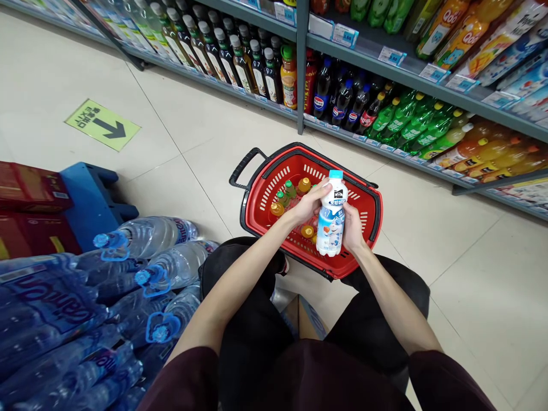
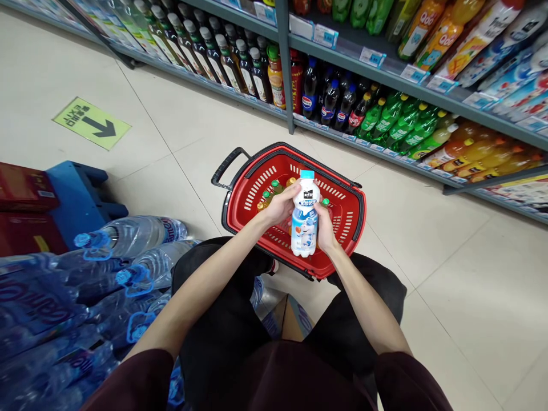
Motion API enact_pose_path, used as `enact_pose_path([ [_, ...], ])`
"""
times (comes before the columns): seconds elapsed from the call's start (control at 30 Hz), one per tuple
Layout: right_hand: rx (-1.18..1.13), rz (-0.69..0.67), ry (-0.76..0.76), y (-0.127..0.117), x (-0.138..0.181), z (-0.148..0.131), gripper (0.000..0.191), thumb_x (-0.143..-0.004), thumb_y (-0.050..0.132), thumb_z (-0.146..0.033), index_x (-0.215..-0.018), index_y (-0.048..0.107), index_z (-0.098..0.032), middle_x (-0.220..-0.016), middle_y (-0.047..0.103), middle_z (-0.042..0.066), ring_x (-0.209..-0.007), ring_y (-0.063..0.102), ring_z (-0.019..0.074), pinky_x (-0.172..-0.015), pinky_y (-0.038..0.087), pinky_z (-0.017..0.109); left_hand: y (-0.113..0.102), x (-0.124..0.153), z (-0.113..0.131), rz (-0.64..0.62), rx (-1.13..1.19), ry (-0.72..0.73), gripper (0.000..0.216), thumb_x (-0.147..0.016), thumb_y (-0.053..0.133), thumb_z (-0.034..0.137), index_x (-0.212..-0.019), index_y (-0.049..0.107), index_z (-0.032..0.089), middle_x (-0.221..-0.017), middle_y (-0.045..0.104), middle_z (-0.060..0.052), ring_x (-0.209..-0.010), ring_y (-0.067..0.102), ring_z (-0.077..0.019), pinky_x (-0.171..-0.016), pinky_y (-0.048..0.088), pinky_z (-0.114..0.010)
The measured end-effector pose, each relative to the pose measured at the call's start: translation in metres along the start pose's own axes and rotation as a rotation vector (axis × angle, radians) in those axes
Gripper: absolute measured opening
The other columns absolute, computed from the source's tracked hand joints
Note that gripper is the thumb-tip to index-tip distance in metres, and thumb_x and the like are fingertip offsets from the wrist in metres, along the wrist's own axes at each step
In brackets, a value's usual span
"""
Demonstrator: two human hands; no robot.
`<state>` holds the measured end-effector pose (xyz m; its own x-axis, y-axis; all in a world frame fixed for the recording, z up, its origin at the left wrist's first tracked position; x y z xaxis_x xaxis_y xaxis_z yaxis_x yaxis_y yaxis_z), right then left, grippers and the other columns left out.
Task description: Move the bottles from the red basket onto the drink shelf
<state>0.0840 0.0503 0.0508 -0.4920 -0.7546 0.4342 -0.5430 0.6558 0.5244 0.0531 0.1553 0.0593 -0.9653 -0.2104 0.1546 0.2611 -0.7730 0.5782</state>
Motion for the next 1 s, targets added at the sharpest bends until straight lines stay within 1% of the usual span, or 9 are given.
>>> enact_pose_path([
  [0.27, 0.018, 0.01, -0.01, 0.001, 0.0008, -0.0016, 0.044, -0.08, 0.066, -0.06, -0.1, 0.07, -0.021, -0.08, 0.078, 0.006, -0.082, 0.076, 0.029, -0.07, 0.064, 0.041, -0.0008, -0.0005, -0.0012, 0.004, 0.021, -0.015, 0.06, -0.081, 0.072, 0.066, -0.117, 0.063, 0.019, -0.069, 0.057, 0.003, -0.039, 0.042, -0.0073, -0.028, 0.025, -0.019],
  [0.47, 0.018, 0.009, -0.008, 0.0005, 0.0004, -0.0002, 0.045, -0.081, 0.065, -0.061, -0.1, 0.07, -0.021, -0.081, 0.078, 0.006, -0.082, 0.076, 0.029, -0.07, 0.064, 0.042, -0.0012, -0.0007, -0.0018, 0.004, 0.013, -0.015, 0.059, -0.083, 0.07, 0.065, -0.119, 0.063, 0.018, -0.07, 0.061, 0.001, -0.041, 0.044, -0.0073, -0.032, 0.024, -0.019],
  [0.67, 0.008, 0.047, -0.026, -0.0021, -0.0001, -0.0009, 0.04, -0.079, 0.066, -0.057, -0.099, 0.069, -0.022, -0.082, 0.078, 0.005, -0.085, 0.076, 0.029, -0.072, 0.064, 0.042, -0.0027, -0.0013, -0.0032, 0.028, 0.044, -0.025, 0.057, -0.084, 0.071, 0.06, -0.122, 0.063, 0.018, -0.076, 0.066, -0.002, -0.045, 0.047, -0.0081, -0.037, 0.03, -0.021],
  [0.83, 0.002, 0.044, -0.02, 0.0, 0.0003, -0.0019, 0.039, -0.078, 0.068, -0.055, -0.098, 0.069, -0.023, -0.084, 0.078, 0.005, -0.088, 0.076, 0.0293, -0.073, 0.064, 0.042, -0.0017, -0.0008, -0.0011, 0.02, 0.002, -0.023, 0.062, -0.082, 0.071, 0.065, -0.119, 0.063, 0.017, -0.071, 0.06, 0.001, -0.043, 0.044, -0.0083, -0.032, 0.024, -0.021],
  [1.0, -0.018, 0.032, -0.01, 0.0017, 0.0005, -0.0022, 0.041, -0.076, 0.069, -0.056, -0.099, 0.069, -0.022, -0.086, 0.079, 0.005, -0.087, 0.076, 0.0294, -0.073, 0.064, 0.042, -0.0006, -0.0004, 0.0012, 0.025, -0.013, -0.017, 0.061, -0.08, 0.072, 0.067, -0.115, 0.063, 0.019, -0.071, 0.057, 0.002, -0.043, 0.043, -0.008, -0.031, 0.024, -0.02],
])
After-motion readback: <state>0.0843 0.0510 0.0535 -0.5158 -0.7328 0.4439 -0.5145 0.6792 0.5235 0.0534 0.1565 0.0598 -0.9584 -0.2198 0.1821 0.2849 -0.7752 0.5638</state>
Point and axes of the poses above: each hand's wrist, its own x-axis away from the middle knuckle, its own y-axis out of the palm, z = x × y, the point moved 5 cm from there along -x, towards the middle knuckle
